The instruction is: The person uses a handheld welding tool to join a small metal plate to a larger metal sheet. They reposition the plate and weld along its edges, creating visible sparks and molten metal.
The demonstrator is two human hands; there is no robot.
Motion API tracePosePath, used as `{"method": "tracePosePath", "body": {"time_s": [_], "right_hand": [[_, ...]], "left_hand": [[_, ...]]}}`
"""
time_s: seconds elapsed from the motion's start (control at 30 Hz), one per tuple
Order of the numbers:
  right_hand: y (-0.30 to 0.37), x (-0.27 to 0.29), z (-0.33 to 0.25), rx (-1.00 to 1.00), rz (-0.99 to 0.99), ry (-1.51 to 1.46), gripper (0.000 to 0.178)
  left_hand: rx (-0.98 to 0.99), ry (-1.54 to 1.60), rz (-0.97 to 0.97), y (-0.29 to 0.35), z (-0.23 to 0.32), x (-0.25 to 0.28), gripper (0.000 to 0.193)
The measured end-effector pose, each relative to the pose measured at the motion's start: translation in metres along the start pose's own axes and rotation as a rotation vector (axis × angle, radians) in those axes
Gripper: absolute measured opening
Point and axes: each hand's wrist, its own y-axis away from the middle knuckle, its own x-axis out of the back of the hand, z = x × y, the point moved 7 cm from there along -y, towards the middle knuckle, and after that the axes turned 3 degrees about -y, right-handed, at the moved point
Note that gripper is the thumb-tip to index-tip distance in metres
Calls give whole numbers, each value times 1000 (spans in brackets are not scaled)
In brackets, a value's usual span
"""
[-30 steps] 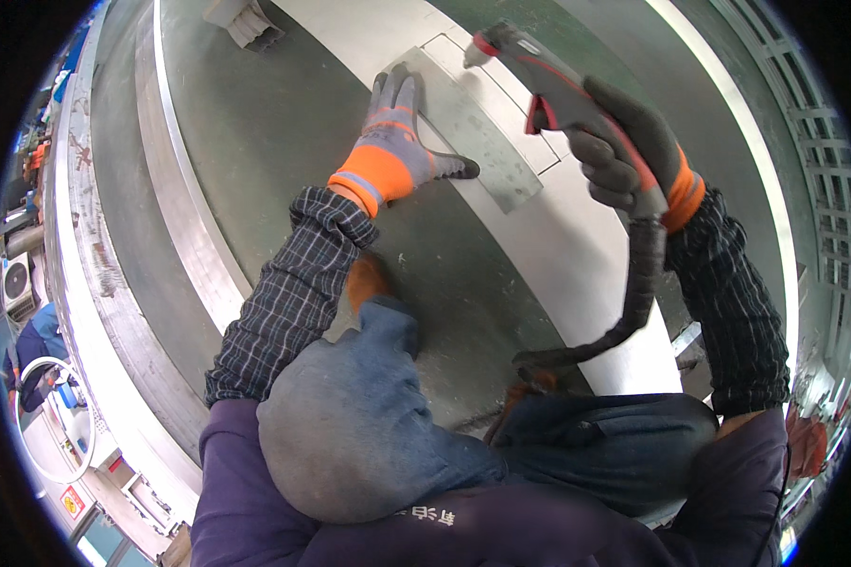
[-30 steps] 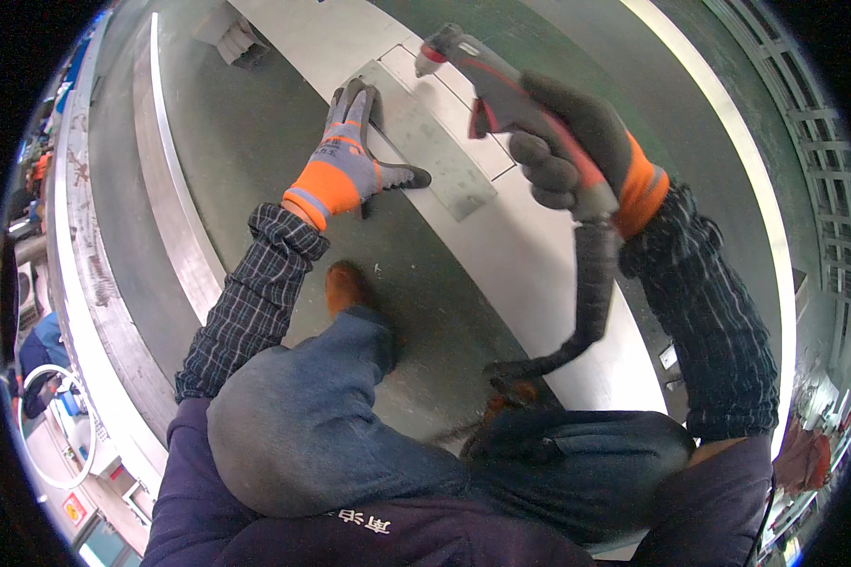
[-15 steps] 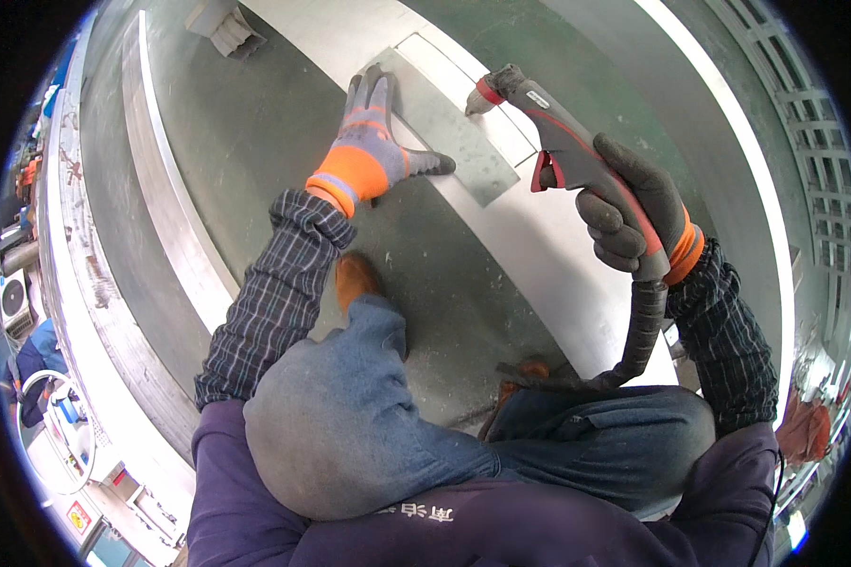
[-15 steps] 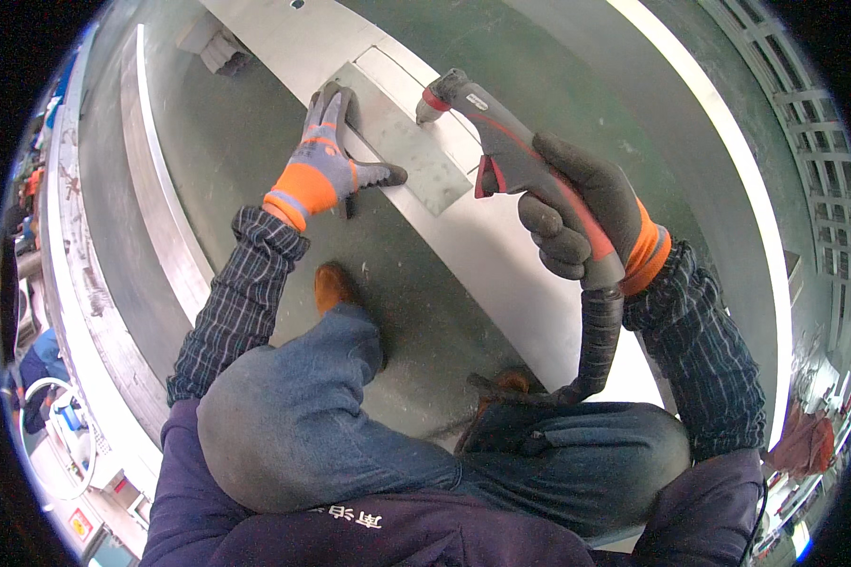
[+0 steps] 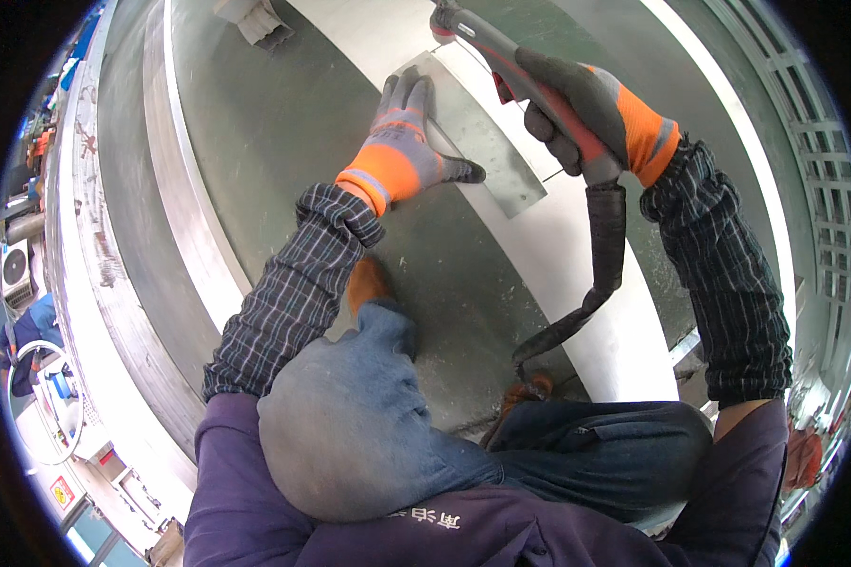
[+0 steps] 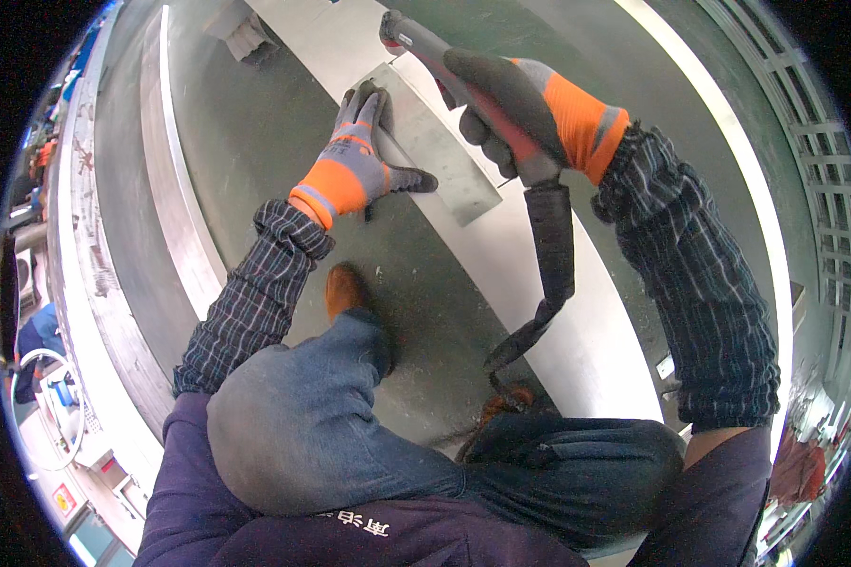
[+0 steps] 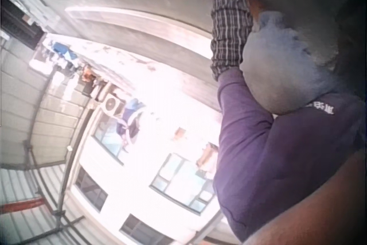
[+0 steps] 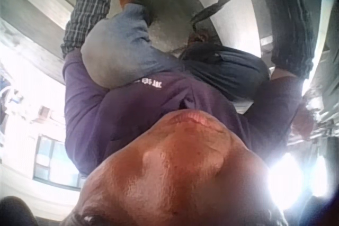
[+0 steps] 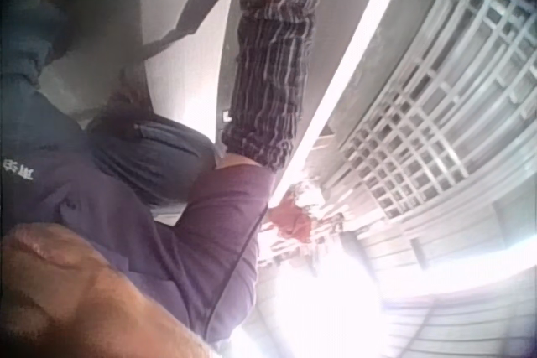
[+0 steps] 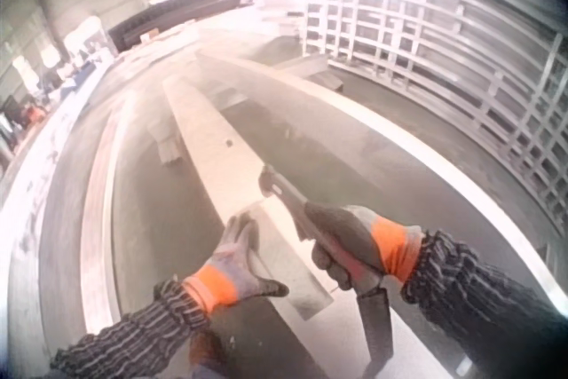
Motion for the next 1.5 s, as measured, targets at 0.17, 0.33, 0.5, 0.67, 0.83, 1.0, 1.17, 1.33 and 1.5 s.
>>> {"method": "tracePosePath", "body": {"time_s": [0.17, 0.33, 0.5, 0.67, 0.83, 1.0, 1.17, 1.33, 1.5], "right_hand": [[-15, -10, 3, -118, 64, 98, 57], [-21, -7, 7, -5, -34, 162, 61], [-22, -8, 10, 46, -110, 160, 63], [-26, -7, 17, -74, -59, 175, 64], [-21, -14, 10, -70, -66, 176, 65], [-22, -12, 11, -72, -35, 270, 70], [-14, -12, 16, -102, -57, 183, 66], [-9, -11, 18, -62, -97, 176, 64], [0, -8, 19, 61, -143, 108, 52]], "left_hand": [[20, -1, 14, 1, -3, -4, 138], [19, 7, 43, -2, -7, -7, 142], [13, -38, 53, -4, -8, -12, 141], [-9, -12, 66, -5, -7, -12, 141], [-40, -1, 81, -3, -5, -6, 143], [-11, -23, 48, -5, -6, -10, 144], [-13, 7, 33, -3, -3, -3, 144], [8, -3, 27, -4, -3, -4, 144], [22, 4, -30, -7, -8, -13, 144]]}}
